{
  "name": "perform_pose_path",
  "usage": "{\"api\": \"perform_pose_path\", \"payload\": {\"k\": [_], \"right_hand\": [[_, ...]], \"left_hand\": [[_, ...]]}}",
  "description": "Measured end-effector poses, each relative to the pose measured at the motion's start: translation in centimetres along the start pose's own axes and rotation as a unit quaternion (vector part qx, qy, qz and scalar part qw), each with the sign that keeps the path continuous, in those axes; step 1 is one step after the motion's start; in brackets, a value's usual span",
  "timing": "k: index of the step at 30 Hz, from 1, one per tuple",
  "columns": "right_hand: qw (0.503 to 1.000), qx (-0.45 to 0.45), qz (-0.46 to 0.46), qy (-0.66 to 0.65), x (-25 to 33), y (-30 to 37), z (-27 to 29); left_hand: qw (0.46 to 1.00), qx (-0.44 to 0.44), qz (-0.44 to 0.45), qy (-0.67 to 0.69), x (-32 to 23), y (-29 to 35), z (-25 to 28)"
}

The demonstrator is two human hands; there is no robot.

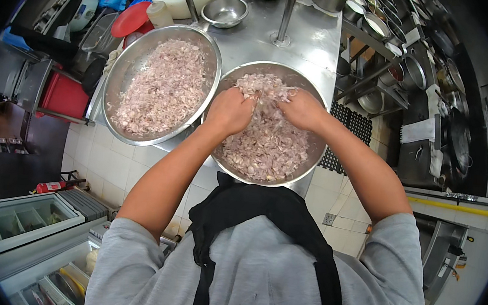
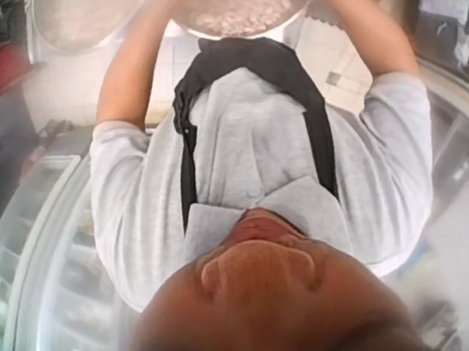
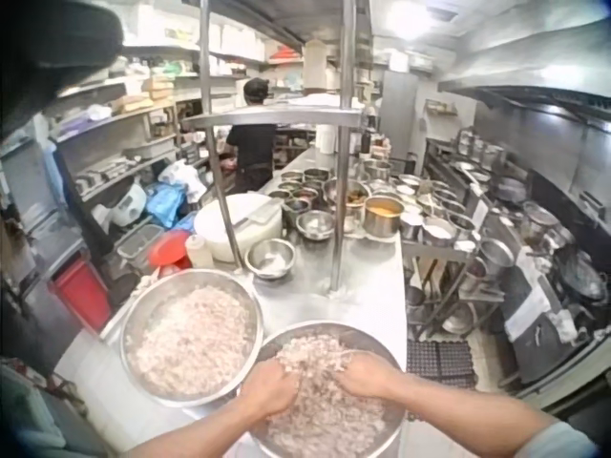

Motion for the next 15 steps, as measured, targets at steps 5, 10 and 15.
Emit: {"api": "perform_pose_path", "payload": {"k": [5, 10, 15], "right_hand": [[0.993, 0.019, -0.115, -0.012, -0.7, 0.1, -0.7], [0.989, 0.077, -0.127, 0.004, -1.3, 5.0, -1.5], [0.735, -0.013, -0.354, -0.578, 2.2, 7.5, -4.5]], "left_hand": [[1.000, -0.009, -0.017, 0.008, 2.3, -0.8, -2.0], [0.999, 0.044, -0.009, 0.021, 5.4, 0.6, -3.1], [0.893, 0.022, 0.165, 0.418, 6.1, 1.8, -7.6]]}}
Point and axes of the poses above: each hand's wrist, its own y-axis away from the middle knuckle, its own z-axis out of the back of the hand, x = y × z, the point moved 6 cm from there along -y, towards the middle knuckle, and after that the axes turned 3 degrees about x, right-handed, at the moved point
